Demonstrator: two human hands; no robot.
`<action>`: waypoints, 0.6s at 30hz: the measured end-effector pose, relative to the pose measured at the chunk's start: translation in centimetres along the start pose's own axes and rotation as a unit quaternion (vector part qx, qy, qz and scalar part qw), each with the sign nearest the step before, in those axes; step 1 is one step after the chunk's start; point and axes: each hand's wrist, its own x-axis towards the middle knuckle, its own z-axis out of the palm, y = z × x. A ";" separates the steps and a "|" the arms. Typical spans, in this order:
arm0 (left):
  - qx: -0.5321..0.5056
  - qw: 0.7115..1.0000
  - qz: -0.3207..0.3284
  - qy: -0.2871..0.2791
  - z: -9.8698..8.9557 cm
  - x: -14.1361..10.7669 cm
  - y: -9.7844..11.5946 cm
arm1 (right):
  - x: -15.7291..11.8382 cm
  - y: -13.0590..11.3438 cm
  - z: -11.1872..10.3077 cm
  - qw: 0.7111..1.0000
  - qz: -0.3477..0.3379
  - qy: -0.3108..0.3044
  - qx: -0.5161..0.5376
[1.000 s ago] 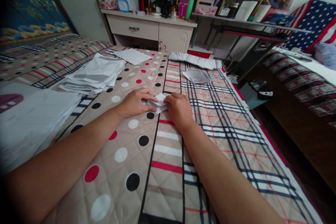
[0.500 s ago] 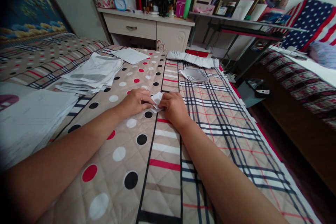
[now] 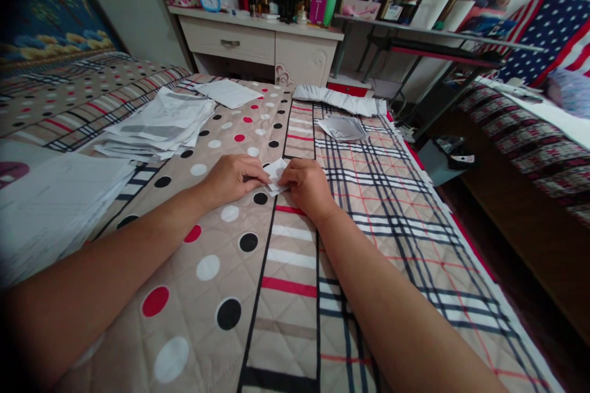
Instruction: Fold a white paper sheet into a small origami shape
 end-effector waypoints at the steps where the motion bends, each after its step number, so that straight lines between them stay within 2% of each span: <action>1: 0.003 1.000 0.002 -0.001 0.0 0.0 0.0 | 0.0 0.1 0.1 1.000 -0.005 0.001 0.003; 5: 0.029 1.000 0.007 -0.004 0.1 -0.1 0.3 | 0.0 0.0 0.1 1.000 -0.014 -0.004 -0.022; 8: 0.015 1.000 -0.011 0.011 0.2 -0.1 0.4 | 0.1 -0.4 -0.2 0.999 0.016 -0.006 -0.036; 13: -0.039 0.997 -0.059 0.040 0.6 -0.2 0.4 | 0.1 -0.5 -0.5 0.996 0.087 -0.002 -0.002; 18: -0.064 0.992 -0.098 0.050 1.3 -0.1 0.1 | 0.2 -0.3 -0.3 0.996 0.079 0.006 0.036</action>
